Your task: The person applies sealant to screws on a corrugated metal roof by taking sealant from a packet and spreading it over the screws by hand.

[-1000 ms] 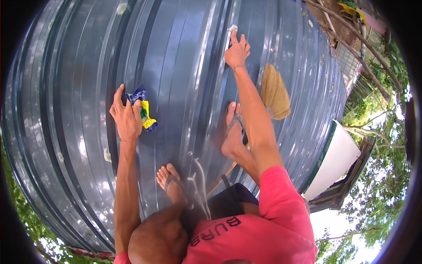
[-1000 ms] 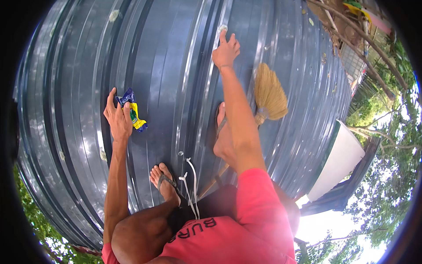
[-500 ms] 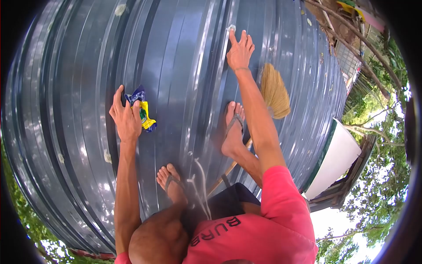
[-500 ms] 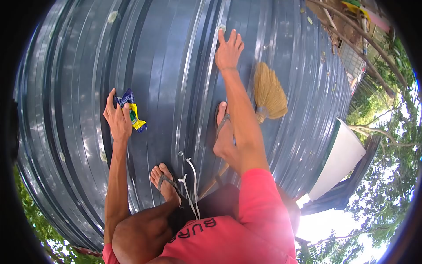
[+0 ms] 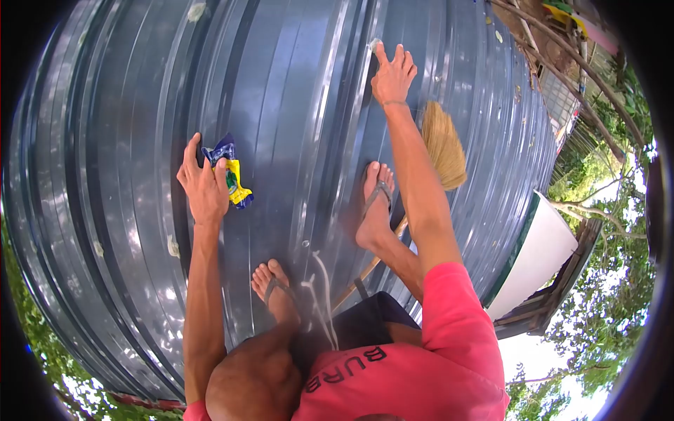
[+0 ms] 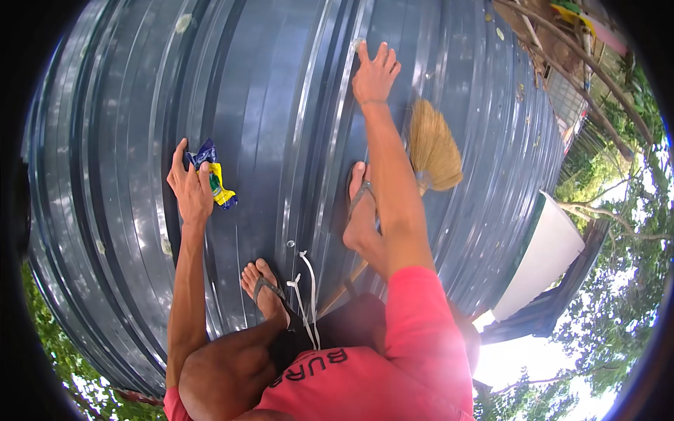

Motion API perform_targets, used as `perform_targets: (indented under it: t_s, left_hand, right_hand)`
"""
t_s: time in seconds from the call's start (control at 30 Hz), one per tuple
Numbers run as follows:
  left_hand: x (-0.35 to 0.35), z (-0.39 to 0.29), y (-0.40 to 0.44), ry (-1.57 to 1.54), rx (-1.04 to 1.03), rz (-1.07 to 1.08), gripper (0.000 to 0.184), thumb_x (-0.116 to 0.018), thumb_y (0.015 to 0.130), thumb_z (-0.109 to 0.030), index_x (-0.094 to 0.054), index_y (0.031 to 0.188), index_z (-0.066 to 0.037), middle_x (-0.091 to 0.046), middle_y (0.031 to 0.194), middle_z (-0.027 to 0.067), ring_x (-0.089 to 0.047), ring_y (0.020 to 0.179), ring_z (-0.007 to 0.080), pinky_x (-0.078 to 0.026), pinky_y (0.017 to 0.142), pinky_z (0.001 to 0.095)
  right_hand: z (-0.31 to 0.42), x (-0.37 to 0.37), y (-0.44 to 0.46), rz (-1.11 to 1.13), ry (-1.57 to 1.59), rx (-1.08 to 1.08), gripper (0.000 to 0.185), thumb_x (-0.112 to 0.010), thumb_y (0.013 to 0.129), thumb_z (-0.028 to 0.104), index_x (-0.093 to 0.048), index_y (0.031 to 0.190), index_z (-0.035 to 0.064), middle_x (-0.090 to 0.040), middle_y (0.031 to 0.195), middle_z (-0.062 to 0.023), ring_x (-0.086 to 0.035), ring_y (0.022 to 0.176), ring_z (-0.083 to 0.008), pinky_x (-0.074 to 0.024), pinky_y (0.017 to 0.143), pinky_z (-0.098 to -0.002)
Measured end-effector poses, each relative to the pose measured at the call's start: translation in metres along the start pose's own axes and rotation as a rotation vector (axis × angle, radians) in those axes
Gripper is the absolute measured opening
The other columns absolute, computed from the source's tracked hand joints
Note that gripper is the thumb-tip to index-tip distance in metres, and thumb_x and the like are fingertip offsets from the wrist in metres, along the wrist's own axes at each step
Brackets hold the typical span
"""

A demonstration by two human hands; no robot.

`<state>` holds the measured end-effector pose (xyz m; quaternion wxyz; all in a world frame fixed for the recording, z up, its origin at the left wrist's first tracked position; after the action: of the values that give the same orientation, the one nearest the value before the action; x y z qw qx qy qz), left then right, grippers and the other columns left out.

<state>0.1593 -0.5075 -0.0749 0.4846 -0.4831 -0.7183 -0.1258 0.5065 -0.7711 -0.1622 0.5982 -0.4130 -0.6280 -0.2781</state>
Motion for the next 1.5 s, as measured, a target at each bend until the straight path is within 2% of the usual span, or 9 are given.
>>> perform_targets:
  t_s: [0.2,0.4,0.6,0.8,0.93,1.13,1.23,1.33,1.5]
  left_hand:
    - [-0.001,0.001,-0.001,0.010,-0.005,-0.004,0.034,-0.050,0.104,-0.027,-0.069,0.099,0.001,-0.041,0.155,0.0142,-0.041,0.141,0.0312,-0.028,0.112,0.0461]
    - [-0.001,0.000,-0.001,0.002,-0.003,-0.009,0.033,-0.049,0.104,-0.027,-0.068,0.100,0.000,-0.041,0.154,0.0139,-0.041,0.140,0.0310,-0.028,0.112,0.0461]
    - [-0.001,0.001,0.000,0.023,-0.010,-0.015,0.030,-0.050,0.104,-0.026,-0.069,0.104,-0.003,-0.042,0.154,0.0132,-0.042,0.139,0.0298,-0.029,0.111,0.0455]
    - [0.000,0.000,0.001,0.021,-0.001,-0.004,0.030,-0.049,0.104,-0.026,-0.069,0.107,-0.004,-0.041,0.155,0.0124,-0.041,0.140,0.0294,-0.028,0.112,0.0453]
    - [-0.001,0.001,0.000,0.025,-0.005,-0.011,0.031,-0.049,0.104,-0.027,-0.069,0.108,-0.004,-0.041,0.155,0.0121,-0.041,0.140,0.0292,-0.028,0.112,0.0452]
    - [-0.001,0.000,0.000,0.019,0.003,-0.001,0.031,-0.049,0.104,-0.026,-0.069,0.108,-0.003,-0.041,0.155,0.0124,-0.040,0.141,0.0287,-0.028,0.112,0.0454]
    - [-0.001,0.001,0.000,0.015,0.004,0.003,0.030,-0.050,0.103,-0.025,-0.069,0.108,-0.003,-0.041,0.155,0.0125,-0.040,0.141,0.0283,-0.028,0.112,0.0453]
    - [0.002,-0.001,-0.001,-0.005,0.012,-0.001,0.030,-0.051,0.103,-0.024,-0.069,0.107,-0.002,-0.042,0.154,0.0126,-0.040,0.141,0.0282,-0.029,0.112,0.0449]
    - [0.004,-0.004,0.000,-0.041,0.019,-0.021,0.029,-0.053,0.102,-0.023,-0.068,0.107,0.000,-0.043,0.154,0.0130,-0.041,0.141,0.0288,-0.029,0.112,0.0453]
  right_hand:
    - [0.001,-0.002,-0.002,0.030,0.027,0.035,0.067,-0.060,0.084,0.002,-0.048,0.146,0.0237,-0.039,0.151,-0.0253,-0.035,0.139,-0.0436,-0.0265,0.113,-0.0589]
    - [-0.004,-0.004,-0.003,0.041,0.161,-0.070,0.068,-0.059,0.082,0.001,-0.051,0.145,0.0256,-0.038,0.152,-0.0247,-0.032,0.140,-0.0432,-0.0239,0.115,-0.0587]
    - [-0.025,-0.032,0.008,0.247,0.507,-0.372,0.072,-0.054,0.082,0.001,-0.053,0.149,0.0274,-0.037,0.155,-0.0223,-0.026,0.144,-0.0420,-0.0215,0.117,-0.0585]
    - [-0.013,-0.028,-0.012,0.261,0.634,-0.447,0.072,-0.054,0.083,0.000,-0.050,0.151,0.0250,-0.037,0.155,-0.0228,-0.027,0.144,-0.0431,-0.0226,0.117,-0.0582]
    - [0.013,-0.021,-0.017,0.192,0.341,-0.270,0.075,-0.058,0.083,0.000,-0.043,0.153,0.0236,-0.036,0.154,-0.0249,-0.030,0.142,-0.0441,-0.0238,0.116,-0.0590]
    - [0.009,-0.012,-0.026,0.084,-0.054,-0.049,0.071,-0.060,0.086,0.006,-0.042,0.152,0.0229,-0.037,0.153,-0.0248,-0.034,0.140,-0.0437,-0.0254,0.113,-0.0580]
    - [-0.010,-0.007,-0.032,0.128,-0.111,-0.054,0.070,-0.060,0.087,0.008,-0.041,0.153,0.0218,-0.037,0.153,-0.0245,-0.034,0.140,-0.0439,-0.0256,0.113,-0.0576]
    - [-0.040,0.013,-0.043,0.119,-0.072,-0.191,0.073,-0.059,0.087,0.009,-0.038,0.156,0.0207,-0.043,0.147,-0.0232,-0.038,0.137,-0.0432,-0.0274,0.112,-0.0563]
    - [-0.146,0.082,-0.054,0.169,-0.134,-0.170,0.077,-0.058,0.089,0.010,-0.028,0.160,0.0134,-0.055,0.131,-0.0195,-0.046,0.126,-0.0390,-0.0339,0.106,-0.0523]
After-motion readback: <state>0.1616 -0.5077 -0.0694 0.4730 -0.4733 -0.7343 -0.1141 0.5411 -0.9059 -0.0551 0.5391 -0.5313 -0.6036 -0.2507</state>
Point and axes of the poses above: each hand's wrist, its own y-axis towards the middle knuckle, its own x-axis out of the back of the hand, z = x × y, the point moved 5 cm from there along y, towards the middle knuckle
